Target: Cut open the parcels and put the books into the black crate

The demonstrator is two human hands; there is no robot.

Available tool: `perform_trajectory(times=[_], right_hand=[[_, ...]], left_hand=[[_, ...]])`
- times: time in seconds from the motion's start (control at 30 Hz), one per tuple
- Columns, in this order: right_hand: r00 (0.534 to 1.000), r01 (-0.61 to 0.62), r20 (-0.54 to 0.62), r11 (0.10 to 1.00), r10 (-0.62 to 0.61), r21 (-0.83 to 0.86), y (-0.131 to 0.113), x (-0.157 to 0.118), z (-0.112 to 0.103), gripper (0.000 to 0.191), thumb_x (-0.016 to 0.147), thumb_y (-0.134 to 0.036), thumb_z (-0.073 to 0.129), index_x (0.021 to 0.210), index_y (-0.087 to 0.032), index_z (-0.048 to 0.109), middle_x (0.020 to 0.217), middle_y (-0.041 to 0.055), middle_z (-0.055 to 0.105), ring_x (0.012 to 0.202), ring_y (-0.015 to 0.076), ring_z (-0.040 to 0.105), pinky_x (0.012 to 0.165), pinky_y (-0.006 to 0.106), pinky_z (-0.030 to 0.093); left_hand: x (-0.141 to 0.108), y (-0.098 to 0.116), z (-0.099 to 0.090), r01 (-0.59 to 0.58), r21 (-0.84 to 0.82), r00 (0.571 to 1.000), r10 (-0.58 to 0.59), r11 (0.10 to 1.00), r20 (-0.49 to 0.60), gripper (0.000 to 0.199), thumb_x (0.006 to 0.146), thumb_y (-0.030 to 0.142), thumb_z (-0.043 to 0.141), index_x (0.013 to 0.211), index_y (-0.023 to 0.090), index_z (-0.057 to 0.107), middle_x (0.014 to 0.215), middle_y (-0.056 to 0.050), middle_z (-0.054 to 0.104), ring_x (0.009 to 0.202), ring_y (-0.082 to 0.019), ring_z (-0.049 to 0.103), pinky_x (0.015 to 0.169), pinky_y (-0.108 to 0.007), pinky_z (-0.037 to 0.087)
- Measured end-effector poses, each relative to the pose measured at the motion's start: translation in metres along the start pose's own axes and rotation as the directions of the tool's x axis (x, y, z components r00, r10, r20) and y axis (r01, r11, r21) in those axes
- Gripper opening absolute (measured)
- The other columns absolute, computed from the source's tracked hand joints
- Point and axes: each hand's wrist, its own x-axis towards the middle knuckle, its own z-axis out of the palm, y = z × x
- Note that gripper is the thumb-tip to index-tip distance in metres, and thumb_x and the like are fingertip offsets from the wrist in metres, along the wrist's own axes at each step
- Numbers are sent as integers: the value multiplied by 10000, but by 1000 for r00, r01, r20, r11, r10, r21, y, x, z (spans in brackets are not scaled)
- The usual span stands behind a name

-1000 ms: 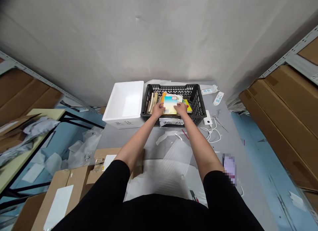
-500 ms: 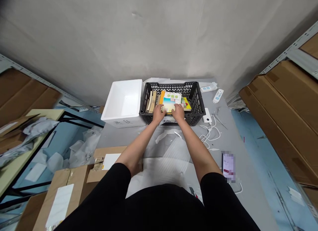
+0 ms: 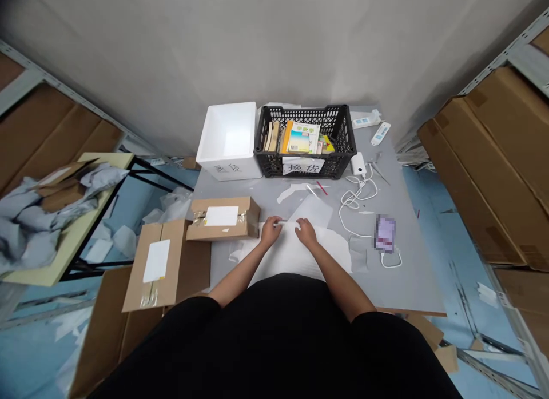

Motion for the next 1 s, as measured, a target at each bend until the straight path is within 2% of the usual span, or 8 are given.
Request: perform_trajectory(times=[0.07, 0.17, 0.23, 0.33, 0.43, 0.6, 0.87, 1.0], right_hand=[[995, -16, 97, 1000, 18, -21, 12, -46, 28, 328, 832, -144, 530, 1134, -188, 649, 1134, 94, 624, 1002, 205, 627, 956, 347, 493], [985, 18, 173, 996, -2, -91, 22, -92, 52, 350, 857, -140, 516, 1179, -193, 643, 1223, 99, 599, 1147, 231, 581, 1027, 368, 459], [975, 61, 223, 988, -29, -141, 26, -109, 59, 376, 866, -132, 512, 1215, -193, 637, 1258, 99, 588, 1210, 245, 542, 1060, 373, 437], [951, 102, 306, 974, -35, -205, 29, -123, 65, 409, 856, -110, 523, 1241, -184, 639, 1296, 115, 574, 1250, 265, 508, 1059, 375, 436], [942, 102, 336, 961, -10, -257, 31, -132, 70, 416, 836, -104, 549, 1233, -181, 649, 1350, 135, 543, 1287, 284, 475, 1048, 390, 444], [955, 78, 297, 951, 15, -299, 31, -140, 81, 416, 824, -120, 568, 1225, -197, 645, 1409, 128, 493, 1327, 290, 434, 1072, 418, 429], [974, 1, 217, 963, 59, -270, 21, -136, 88, 343, 824, -137, 534, 1129, -200, 676, 1281, 132, 556, 1232, 294, 502, 1041, 427, 452], [990, -15, 137, 983, 41, -186, 15, -132, 92, 370, 863, -151, 439, 1148, -168, 673, 1235, 140, 598, 1194, 271, 558, 1081, 408, 431]], left_hand=[[-48, -30, 6, 91, 52, 995, -93, 994, 37, 277, 833, 110, 556, 1082, 177, 656, 1099, -91, 644, 1051, -214, 618, 966, -360, 501], [-106, -65, 7, 167, 153, 981, -179, 974, 71, 325, 833, 133, 573, 1147, 162, 653, 1178, -113, 621, 1161, -246, 580, 1061, -383, 447], [-132, -81, 4, 186, 227, 973, -212, 956, 95, 389, 820, 143, 595, 1206, 150, 640, 1242, -129, 589, 1235, -269, 535, 1106, -387, 410], [-155, -97, -3, 167, 309, 962, -223, 936, 156, 465, 799, 122, 597, 1262, 157, 618, 1309, -131, 547, 1287, -273, 499, 1129, -369, 385], [-164, -105, -8, 150, 318, 959, -216, 936, 183, 489, 792, 100, 575, 1274, 172, 611, 1342, -132, 527, 1303, -263, 494, 1129, -352, 382], [-166, -116, -17, 237, 254, 954, -274, 938, 121, 483, 838, 162, 564, 1319, 118, 569, 1331, -184, 546, 1284, -289, 512, 1125, -393, 383], [-164, -140, -42, 203, 206, 963, -233, 957, 133, 389, 859, 178, 560, 1244, 144, 605, 1231, -137, 617, 1218, -251, 567, 1108, -381, 405], [-162, -145, -56, 172, 145, 981, -184, 974, 70, 409, 855, 164, 561, 1262, 142, 592, 1252, -145, 616, 1233, -255, 560, 1107, -390, 411]])
